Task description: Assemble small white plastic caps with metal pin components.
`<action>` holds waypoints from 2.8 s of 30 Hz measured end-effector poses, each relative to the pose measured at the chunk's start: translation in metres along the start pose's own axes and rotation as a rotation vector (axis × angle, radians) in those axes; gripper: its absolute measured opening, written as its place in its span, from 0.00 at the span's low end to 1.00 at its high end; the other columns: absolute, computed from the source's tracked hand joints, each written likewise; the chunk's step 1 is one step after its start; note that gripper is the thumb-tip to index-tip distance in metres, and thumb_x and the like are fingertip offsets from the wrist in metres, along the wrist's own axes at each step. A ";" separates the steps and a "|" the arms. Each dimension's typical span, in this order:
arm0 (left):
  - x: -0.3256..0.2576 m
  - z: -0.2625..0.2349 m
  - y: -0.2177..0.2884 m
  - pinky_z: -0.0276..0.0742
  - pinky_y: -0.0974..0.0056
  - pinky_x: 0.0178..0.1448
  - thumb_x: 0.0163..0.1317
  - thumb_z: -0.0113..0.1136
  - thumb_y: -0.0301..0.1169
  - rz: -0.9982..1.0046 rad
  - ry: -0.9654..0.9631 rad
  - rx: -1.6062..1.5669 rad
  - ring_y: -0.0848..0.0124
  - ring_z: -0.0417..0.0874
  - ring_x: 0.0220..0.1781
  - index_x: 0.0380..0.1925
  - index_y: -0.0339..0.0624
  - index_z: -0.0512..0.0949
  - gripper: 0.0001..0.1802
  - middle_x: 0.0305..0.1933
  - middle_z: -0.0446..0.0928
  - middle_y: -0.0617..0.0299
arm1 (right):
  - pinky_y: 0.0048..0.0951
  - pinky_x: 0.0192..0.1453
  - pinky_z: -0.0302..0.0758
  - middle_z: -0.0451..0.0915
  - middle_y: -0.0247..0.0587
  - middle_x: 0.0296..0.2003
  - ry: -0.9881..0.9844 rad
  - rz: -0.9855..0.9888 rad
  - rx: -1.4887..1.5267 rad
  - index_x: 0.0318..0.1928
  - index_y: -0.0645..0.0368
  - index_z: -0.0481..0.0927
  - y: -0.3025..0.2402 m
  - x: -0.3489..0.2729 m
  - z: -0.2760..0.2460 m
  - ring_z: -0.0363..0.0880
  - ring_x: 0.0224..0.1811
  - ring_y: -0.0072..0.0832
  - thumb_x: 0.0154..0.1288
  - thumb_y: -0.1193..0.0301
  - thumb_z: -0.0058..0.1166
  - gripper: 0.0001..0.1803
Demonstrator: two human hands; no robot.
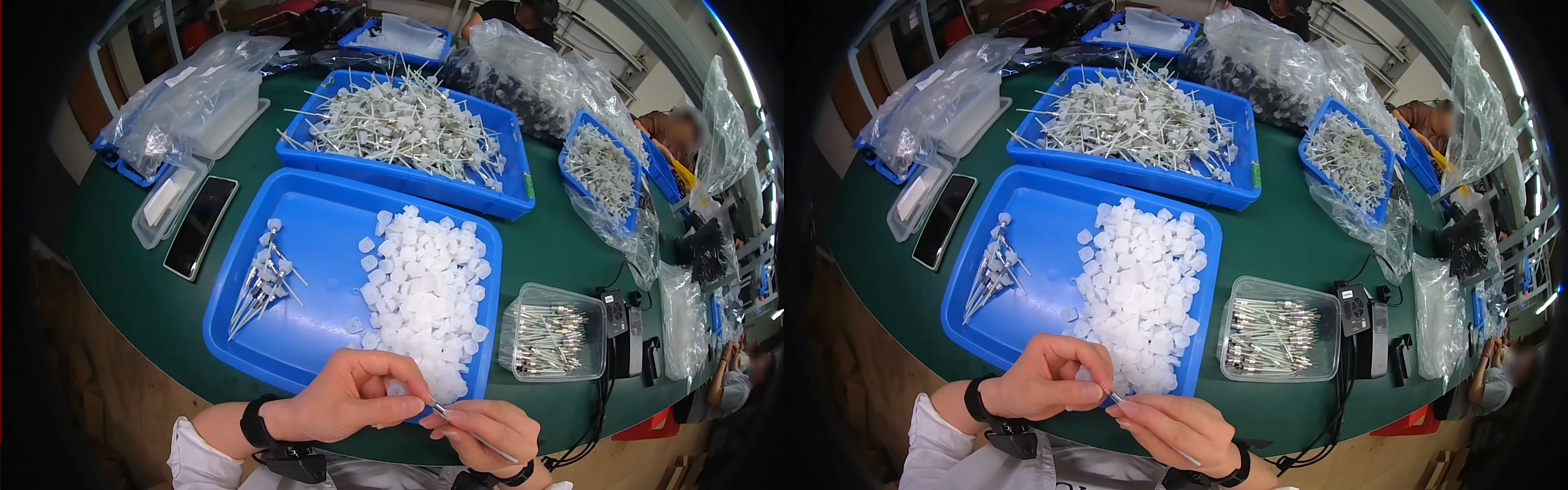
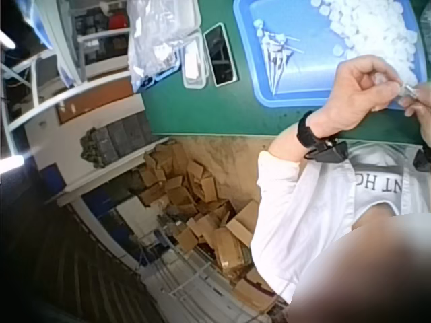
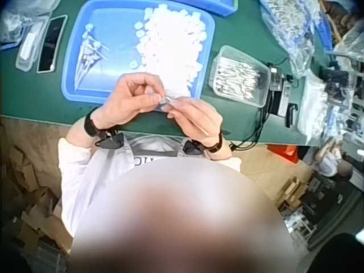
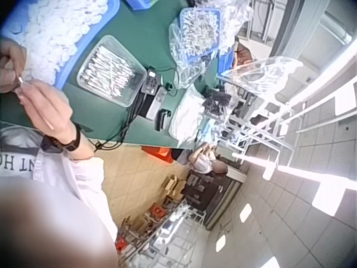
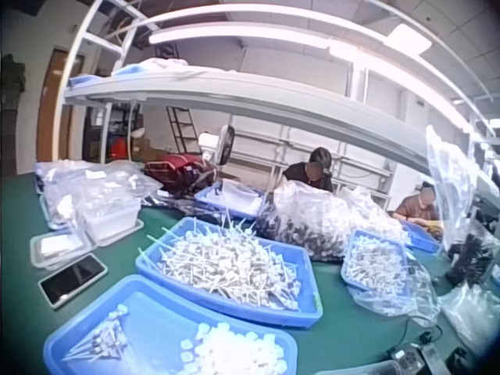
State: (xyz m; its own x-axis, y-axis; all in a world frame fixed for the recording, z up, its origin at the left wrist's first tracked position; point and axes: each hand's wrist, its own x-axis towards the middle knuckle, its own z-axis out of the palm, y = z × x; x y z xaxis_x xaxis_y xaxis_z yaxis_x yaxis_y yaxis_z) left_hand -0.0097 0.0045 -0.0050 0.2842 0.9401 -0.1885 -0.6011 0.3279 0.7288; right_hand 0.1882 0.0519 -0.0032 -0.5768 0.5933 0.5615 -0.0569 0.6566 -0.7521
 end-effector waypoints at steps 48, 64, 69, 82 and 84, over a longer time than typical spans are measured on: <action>0.004 0.003 -0.002 0.81 0.66 0.35 0.54 0.61 0.19 0.141 -0.058 0.006 0.63 0.81 0.32 0.41 0.26 0.75 0.14 0.40 0.75 0.38 | 0.24 0.26 0.79 0.79 0.46 0.27 0.011 -0.115 -0.047 0.32 0.69 0.78 -0.004 0.010 -0.007 0.81 0.25 0.33 0.45 0.81 0.64 0.11; 0.004 -0.002 -0.001 0.79 0.66 0.40 0.56 0.58 0.17 0.116 -0.119 0.003 0.67 0.80 0.37 0.45 0.26 0.75 0.15 0.44 0.76 0.44 | 0.23 0.24 0.79 0.79 0.46 0.25 0.028 -0.118 -0.037 0.30 0.69 0.78 -0.002 0.011 -0.006 0.81 0.23 0.31 0.46 0.81 0.63 0.09; 0.004 -0.003 0.000 0.79 0.66 0.40 0.56 0.58 0.16 0.087 -0.116 -0.006 0.67 0.80 0.36 0.45 0.26 0.75 0.15 0.43 0.76 0.43 | 0.24 0.24 0.79 0.78 0.46 0.25 0.026 -0.136 -0.028 0.30 0.70 0.77 0.000 0.011 -0.005 0.80 0.23 0.31 0.46 0.82 0.62 0.09; 0.003 0.003 -0.008 0.82 0.65 0.32 0.54 0.61 0.18 0.187 -0.033 -0.012 0.62 0.83 0.30 0.41 0.26 0.75 0.14 0.39 0.75 0.36 | 0.26 0.25 0.79 0.78 0.48 0.25 0.065 -0.158 -0.032 0.32 0.73 0.76 -0.001 0.009 -0.002 0.80 0.24 0.33 0.47 0.84 0.60 0.10; 0.003 -0.001 -0.007 0.81 0.64 0.37 0.54 0.59 0.16 0.178 -0.067 -0.023 0.63 0.82 0.34 0.43 0.26 0.75 0.14 0.42 0.75 0.39 | 0.26 0.25 0.79 0.78 0.47 0.25 0.043 -0.156 -0.037 0.33 0.72 0.76 -0.002 0.011 -0.002 0.80 0.24 0.33 0.48 0.84 0.60 0.10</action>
State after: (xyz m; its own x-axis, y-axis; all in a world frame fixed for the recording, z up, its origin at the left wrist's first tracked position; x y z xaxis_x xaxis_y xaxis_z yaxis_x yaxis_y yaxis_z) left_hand -0.0053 0.0052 -0.0114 0.2206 0.9753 -0.0130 -0.6628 0.1597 0.7315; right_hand 0.1841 0.0582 0.0052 -0.5281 0.5013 0.6854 -0.1131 0.7584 -0.6419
